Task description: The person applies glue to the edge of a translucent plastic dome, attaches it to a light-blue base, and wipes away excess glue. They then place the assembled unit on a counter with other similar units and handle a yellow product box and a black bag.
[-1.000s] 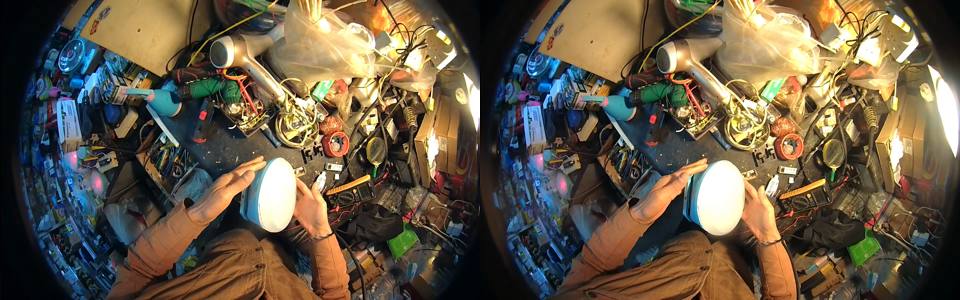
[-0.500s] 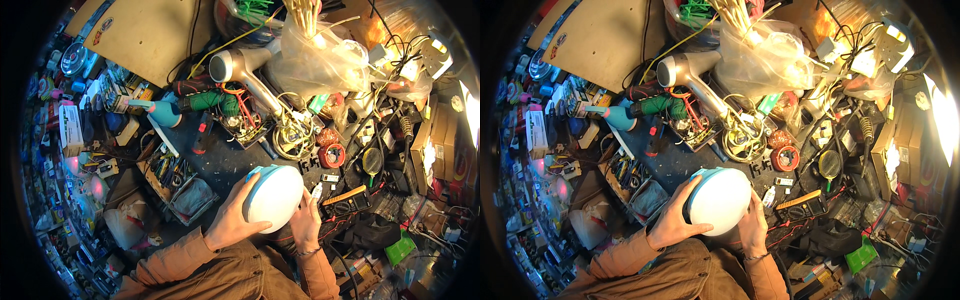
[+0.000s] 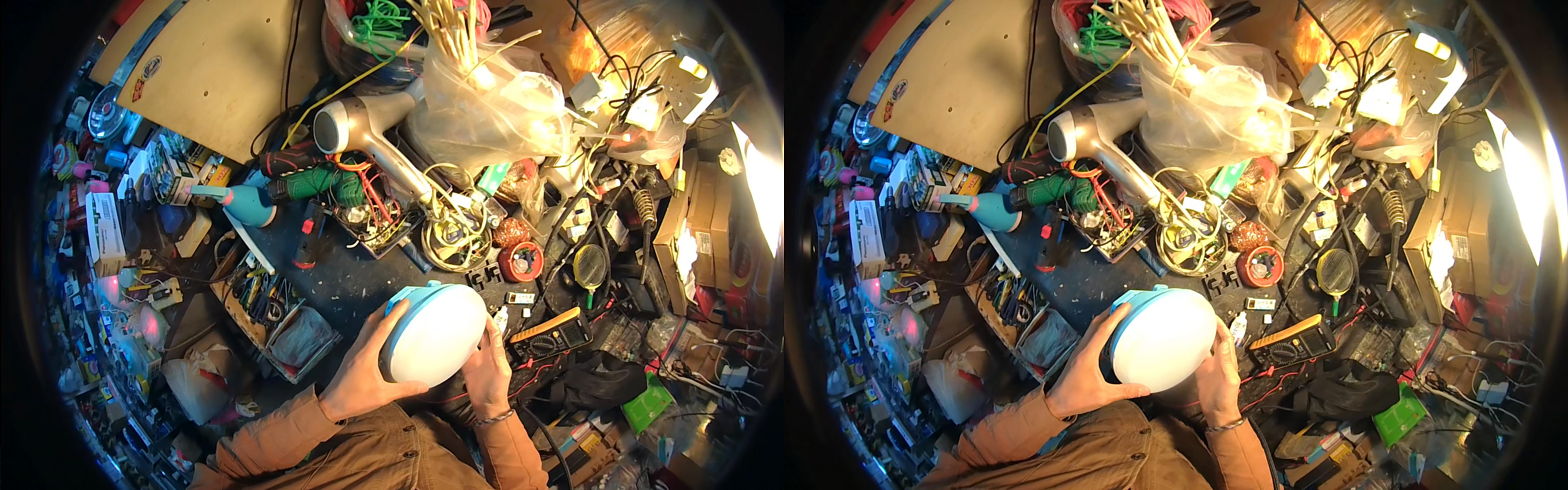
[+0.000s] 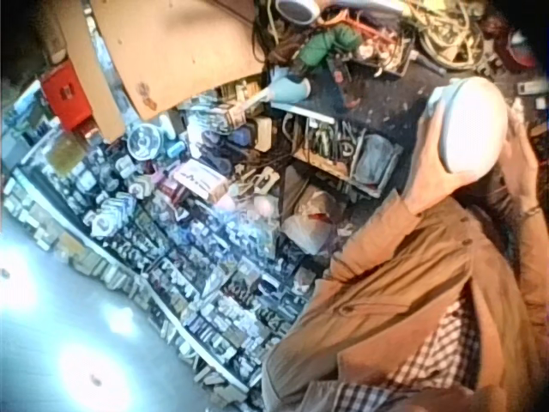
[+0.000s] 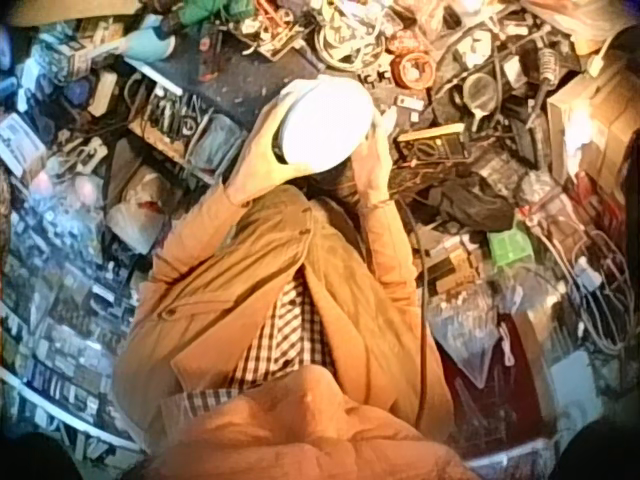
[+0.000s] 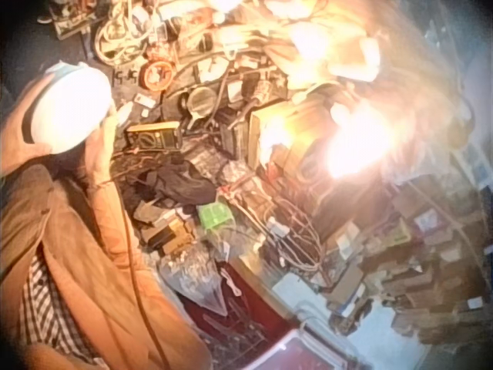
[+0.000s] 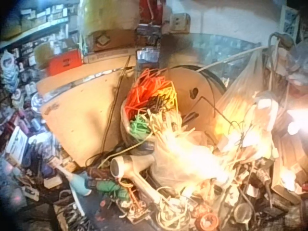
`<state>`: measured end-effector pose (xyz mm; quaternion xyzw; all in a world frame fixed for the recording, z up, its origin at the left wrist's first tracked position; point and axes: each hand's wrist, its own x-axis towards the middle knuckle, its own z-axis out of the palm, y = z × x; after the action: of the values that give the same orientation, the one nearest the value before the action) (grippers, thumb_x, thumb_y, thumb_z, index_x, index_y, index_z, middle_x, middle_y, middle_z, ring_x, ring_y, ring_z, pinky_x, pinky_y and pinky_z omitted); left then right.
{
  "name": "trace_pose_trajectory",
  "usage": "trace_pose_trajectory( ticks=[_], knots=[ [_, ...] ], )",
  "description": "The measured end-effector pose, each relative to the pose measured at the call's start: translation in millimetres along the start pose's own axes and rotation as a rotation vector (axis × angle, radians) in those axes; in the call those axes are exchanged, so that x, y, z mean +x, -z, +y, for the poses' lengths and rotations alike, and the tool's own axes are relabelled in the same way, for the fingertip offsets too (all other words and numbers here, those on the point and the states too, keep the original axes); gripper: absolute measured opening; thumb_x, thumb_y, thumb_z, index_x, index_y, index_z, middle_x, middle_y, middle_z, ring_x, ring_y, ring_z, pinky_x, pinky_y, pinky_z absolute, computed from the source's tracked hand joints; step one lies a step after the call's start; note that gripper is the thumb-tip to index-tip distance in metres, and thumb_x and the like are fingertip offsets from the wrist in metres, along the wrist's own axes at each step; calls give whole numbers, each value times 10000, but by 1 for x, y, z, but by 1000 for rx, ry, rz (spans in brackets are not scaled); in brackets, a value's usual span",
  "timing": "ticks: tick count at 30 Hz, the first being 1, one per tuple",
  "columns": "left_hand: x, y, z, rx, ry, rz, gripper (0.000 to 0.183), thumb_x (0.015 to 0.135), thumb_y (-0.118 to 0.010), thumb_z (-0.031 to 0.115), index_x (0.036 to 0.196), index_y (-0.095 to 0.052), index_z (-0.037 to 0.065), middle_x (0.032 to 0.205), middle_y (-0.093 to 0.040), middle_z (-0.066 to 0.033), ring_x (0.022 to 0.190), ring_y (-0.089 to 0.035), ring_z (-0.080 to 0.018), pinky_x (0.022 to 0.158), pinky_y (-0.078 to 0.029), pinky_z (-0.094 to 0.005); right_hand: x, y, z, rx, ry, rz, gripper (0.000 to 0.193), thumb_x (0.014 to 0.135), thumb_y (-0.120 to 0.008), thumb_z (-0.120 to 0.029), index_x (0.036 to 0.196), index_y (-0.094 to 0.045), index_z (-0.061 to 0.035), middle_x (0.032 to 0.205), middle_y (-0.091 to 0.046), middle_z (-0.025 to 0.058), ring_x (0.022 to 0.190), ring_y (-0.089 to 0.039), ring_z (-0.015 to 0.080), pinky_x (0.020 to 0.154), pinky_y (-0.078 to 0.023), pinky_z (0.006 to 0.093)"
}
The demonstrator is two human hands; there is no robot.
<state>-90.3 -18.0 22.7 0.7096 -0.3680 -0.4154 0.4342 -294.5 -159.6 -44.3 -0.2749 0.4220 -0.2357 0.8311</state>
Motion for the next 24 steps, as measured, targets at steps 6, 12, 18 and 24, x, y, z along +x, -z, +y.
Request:
trace_pose_trajectory(
  ticks=[6,12,18,24],
  knots=[
    [-3,-3,-26,-327,76,76,1187,784,-1062,284,1728,-376,65,1666,-491,-200,1541,-505,-345,1289,-429,-499,-12,-9,-12,-140,143,-4,725,1156,-616,-390,1717,-405,18,1714,-478,182,1583,-476,315,1322,-365,482],
    [-6,-1,-62,-1016,252,127,1171,750,-1079,331,1685,-404,121,1625,-520,-123,1539,-498,-313,1291,-441,-516,-40,-27,-38,-565,263,-70,746,1001,-863,-181,1648,-548,18,1586,-599,171,1480,-579,310,1243,-470,437],
    [-15,-10,-86,-1261,276,22,1145,701,-1097,393,1634,-461,206,1623,-535,-39,1539,-501,-293,1300,-444,-534,-49,-48,-45,-706,321,-170,806,918,-955,-275,1600,-612,-17,1657,-541,229,1538,-528,353,1275,-437,491],
    [-13,-11,-78,-1258,288,21,1151,657,-1106,474,1600,-490,234,1639,-529,-66,1553,-492,-308,1290,-464,-548,-54,-60,-45,-574,240,-138,690,936,-936,-192,1541,-661,-8,1627,-575,232,1515,-558,353,1270,-440,491]
  ],
)
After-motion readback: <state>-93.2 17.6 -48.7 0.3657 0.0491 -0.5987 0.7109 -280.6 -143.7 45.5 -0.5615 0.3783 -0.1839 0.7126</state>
